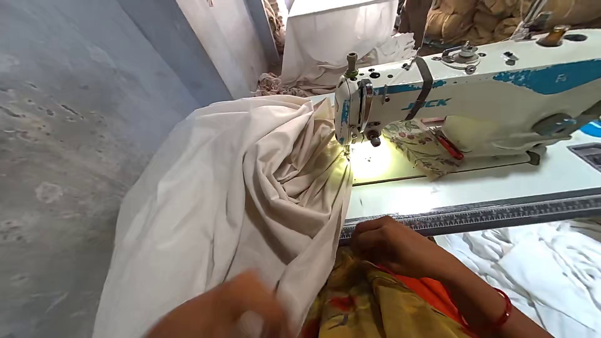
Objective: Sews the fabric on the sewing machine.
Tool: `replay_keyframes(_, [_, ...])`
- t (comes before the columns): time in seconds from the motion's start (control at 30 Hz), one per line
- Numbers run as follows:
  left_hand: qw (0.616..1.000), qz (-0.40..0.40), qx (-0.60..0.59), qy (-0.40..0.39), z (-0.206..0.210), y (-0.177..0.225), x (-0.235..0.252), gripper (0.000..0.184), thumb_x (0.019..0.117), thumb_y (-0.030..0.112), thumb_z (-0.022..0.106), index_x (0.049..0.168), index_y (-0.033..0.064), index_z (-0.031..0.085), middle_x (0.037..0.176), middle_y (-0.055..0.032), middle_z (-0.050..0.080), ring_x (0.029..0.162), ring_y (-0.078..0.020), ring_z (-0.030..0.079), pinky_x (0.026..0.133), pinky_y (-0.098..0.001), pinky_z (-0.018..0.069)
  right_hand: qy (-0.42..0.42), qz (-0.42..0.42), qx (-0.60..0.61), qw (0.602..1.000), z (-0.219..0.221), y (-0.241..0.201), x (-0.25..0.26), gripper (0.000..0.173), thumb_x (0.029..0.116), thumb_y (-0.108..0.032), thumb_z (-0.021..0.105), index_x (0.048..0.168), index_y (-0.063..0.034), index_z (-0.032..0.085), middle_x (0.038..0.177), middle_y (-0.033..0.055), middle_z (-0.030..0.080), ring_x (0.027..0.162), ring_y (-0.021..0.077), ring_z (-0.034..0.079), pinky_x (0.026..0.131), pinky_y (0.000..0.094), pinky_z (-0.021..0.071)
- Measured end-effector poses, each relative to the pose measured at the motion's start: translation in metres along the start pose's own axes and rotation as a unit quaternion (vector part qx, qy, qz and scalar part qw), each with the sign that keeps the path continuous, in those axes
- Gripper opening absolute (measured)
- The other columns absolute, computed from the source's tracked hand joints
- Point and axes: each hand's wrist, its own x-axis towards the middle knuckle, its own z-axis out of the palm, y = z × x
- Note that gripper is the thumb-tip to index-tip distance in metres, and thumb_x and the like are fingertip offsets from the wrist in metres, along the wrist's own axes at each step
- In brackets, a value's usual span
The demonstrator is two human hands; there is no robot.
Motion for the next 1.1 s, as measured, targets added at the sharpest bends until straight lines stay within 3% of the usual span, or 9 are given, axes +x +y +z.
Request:
replay_keyframes(0.13, [0.951, -0.165, 0.160, 0.209, 0.039, -0.052, 0.120, 0.059, 0.0778, 0.056, 0.082, 0.105, 0.0048, 0.071, 0.100, -0.0083, 0.067, 0.085, -0.0172, 0.063, 0.074, -0.0352, 0.0549, 0.100, 0.079, -0.147, 0.981, 0.015, 0.008, 0.015, 0.035, 0.0890, -0.010, 0.074, 0.123, -0.0148, 0.071, 0.131, 0.0104, 0.063, 0.095, 0.0240, 0.068, 0.077, 0.0427, 0.0604])
replay_keyframes(0.27, [0.884, -0.232, 0.220, 0.341, 0.037, -0.089, 0.122, 0.068, 0.0809, 0.064, 0.075, 0.113, 0.0042, 0.070, 0.121, -0.0177, 0.065, 0.114, -0.0363, 0.063, 0.095, -0.0578, 0.0520, 0.135, -0.005, -0.161, 0.978, 0.020, 0.041, 0.014, 0.007, 0.0924, -0.011, 0.068, 0.093, -0.0124, 0.075, 0.101, 0.0016, 0.070, 0.089, 0.0151, 0.066, 0.075, 0.0312, 0.0583])
replay_keyframes(0.4, [0.861, -0.317, 0.249, 0.310, 0.010, -0.098, 0.110, 0.094, 0.0752, 0.069, 0.078, 0.142, 0.0069, 0.057, 0.164, -0.0237, 0.030, 0.146, -0.0474, 0.037, 0.109, -0.0715, 0.0352, 0.137, -0.024, -0.119, 0.983, 0.016, 0.046, 0.004, 0.011, 0.0923, -0.006, 0.061, 0.091, -0.0093, 0.071, 0.103, 0.0017, 0.071, 0.093, 0.0119, 0.067, 0.081, 0.0272, 0.0574])
replay_keyframes(0.5, [0.862, -0.343, 0.331, 0.174, 0.030, -0.063, 0.126, 0.084, 0.0705, 0.074, 0.077, 0.120, 0.0066, 0.071, 0.138, -0.0282, 0.055, 0.130, -0.0504, 0.050, 0.099, -0.0684, 0.0451, 0.113, -0.019, -0.161, 0.980, 0.012, 0.039, 0.008, 0.009, 0.0963, -0.013, 0.062, 0.097, -0.0122, 0.071, 0.114, 0.0010, 0.070, 0.099, 0.0128, 0.067, 0.084, 0.0289, 0.0582])
replay_keyframes(0.63, [0.841, -0.410, 0.350, -0.056, 0.066, -0.020, 0.147, 0.036, 0.1033, 0.030, 0.056, 0.117, -0.0012, 0.069, 0.121, -0.0230, 0.067, 0.112, -0.0434, 0.065, 0.086, -0.0596, 0.0526, 0.130, -0.007, -0.080, 0.988, 0.003, 0.036, 0.003, 0.020, 0.0894, -0.016, 0.058, 0.102, -0.0097, 0.072, 0.105, 0.0010, 0.072, 0.092, 0.0104, 0.068, 0.079, 0.0285, 0.0576])
replay_keyframes(0.77, [0.914, -0.313, 0.259, -0.024, 0.074, -0.022, 0.145, 0.035, 0.1025, 0.020, 0.045, 0.096, -0.0046, 0.069, 0.099, -0.0236, 0.070, 0.095, -0.0420, 0.069, 0.073, -0.0592, 0.0529, 0.274, 0.134, -0.112, 0.946, -0.005, 0.039, 0.012, 0.024, 0.0913, -0.019, 0.061, 0.105, -0.0044, 0.074, 0.096, 0.0044, 0.071, 0.074, 0.0106, 0.067, 0.066, 0.0291, 0.0597])
replay_keyframes(0.9, [0.973, -0.180, 0.136, 0.046, 0.071, -0.050, 0.143, 0.052, 0.1026, 0.035, 0.040, 0.068, 0.0021, 0.060, 0.060, -0.0121, 0.056, 0.062, -0.0311, 0.062, 0.055, -0.0507, 0.0441, 0.265, 0.239, -0.192, 0.914, 0.004, 0.038, 0.032, 0.032, 0.0903, -0.031, 0.069, 0.104, -0.0024, 0.075, 0.082, 0.0073, 0.066, 0.064, 0.0201, 0.064, 0.058, 0.0397, 0.0555])
replay_keyframes(0.97, [0.951, -0.263, 0.160, -0.044, 0.069, -0.042, 0.154, 0.063, 0.1074, 0.048, 0.042, 0.079, -0.0033, 0.065, 0.073, -0.0197, 0.063, 0.077, -0.0380, 0.067, 0.065, -0.0557, 0.0511, 0.252, 0.275, -0.214, 0.903, 0.007, 0.035, 0.038, 0.027, 0.0850, -0.023, 0.075, 0.101, -0.0010, 0.075, 0.078, 0.0081, 0.064, 0.064, 0.0223, 0.064, 0.057, 0.0416, 0.0551])
replay_keyframes(1.1, [0.919, -0.318, 0.195, -0.127, 0.071, -0.032, 0.168, 0.033, 0.1055, 0.020, 0.051, 0.098, -0.0084, 0.066, 0.095, -0.0279, 0.069, 0.098, -0.0461, 0.068, 0.079, -0.0600, 0.0534, 0.242, 0.312, -0.232, 0.889, 0.012, 0.029, 0.043, 0.020, 0.0813, -0.004, 0.077, 0.101, 0.0010, 0.076, 0.084, 0.0120, 0.068, 0.067, 0.0253, 0.066, 0.060, 0.0432, 0.0568])
